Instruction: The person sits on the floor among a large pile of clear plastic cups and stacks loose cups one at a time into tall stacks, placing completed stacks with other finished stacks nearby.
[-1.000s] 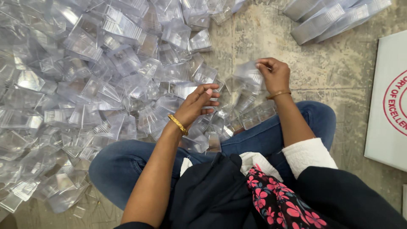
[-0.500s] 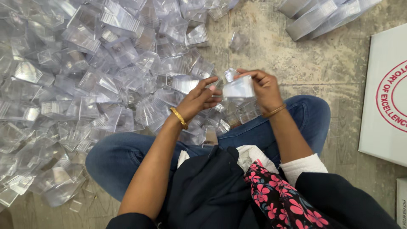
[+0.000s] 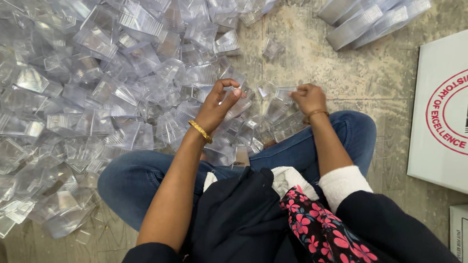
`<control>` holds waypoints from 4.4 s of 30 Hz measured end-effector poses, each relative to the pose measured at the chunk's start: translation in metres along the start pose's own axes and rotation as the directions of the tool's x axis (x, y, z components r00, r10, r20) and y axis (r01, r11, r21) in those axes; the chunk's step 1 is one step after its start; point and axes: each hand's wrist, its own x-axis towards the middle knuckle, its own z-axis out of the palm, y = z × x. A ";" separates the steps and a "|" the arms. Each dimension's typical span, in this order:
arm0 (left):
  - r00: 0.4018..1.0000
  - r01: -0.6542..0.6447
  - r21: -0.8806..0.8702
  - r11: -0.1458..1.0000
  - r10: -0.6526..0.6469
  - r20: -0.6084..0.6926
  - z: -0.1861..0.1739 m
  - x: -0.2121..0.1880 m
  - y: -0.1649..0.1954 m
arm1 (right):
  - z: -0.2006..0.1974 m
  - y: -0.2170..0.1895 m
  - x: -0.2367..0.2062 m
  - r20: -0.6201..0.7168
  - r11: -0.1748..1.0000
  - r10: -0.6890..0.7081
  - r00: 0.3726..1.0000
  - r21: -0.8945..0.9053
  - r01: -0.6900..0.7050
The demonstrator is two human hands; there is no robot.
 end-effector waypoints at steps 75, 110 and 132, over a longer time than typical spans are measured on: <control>0.897 -0.364 -0.248 0.898 0.266 -0.354 -0.065 -0.052 0.079 | 0.042 -0.178 -0.106 0.143 0.647 -0.751 0.644 0.351 0.677; 0.975 0.032 0.332 0.943 0.044 -0.220 -0.054 -0.027 0.092 | 0.062 -0.106 -0.050 0.193 0.944 -0.271 0.943 0.245 0.222; 0.951 0.100 -0.745 0.659 -0.284 -0.124 -0.056 -0.012 0.066 | -0.029 -0.101 -0.030 0.329 0.551 -0.080 0.941 0.801 -0.233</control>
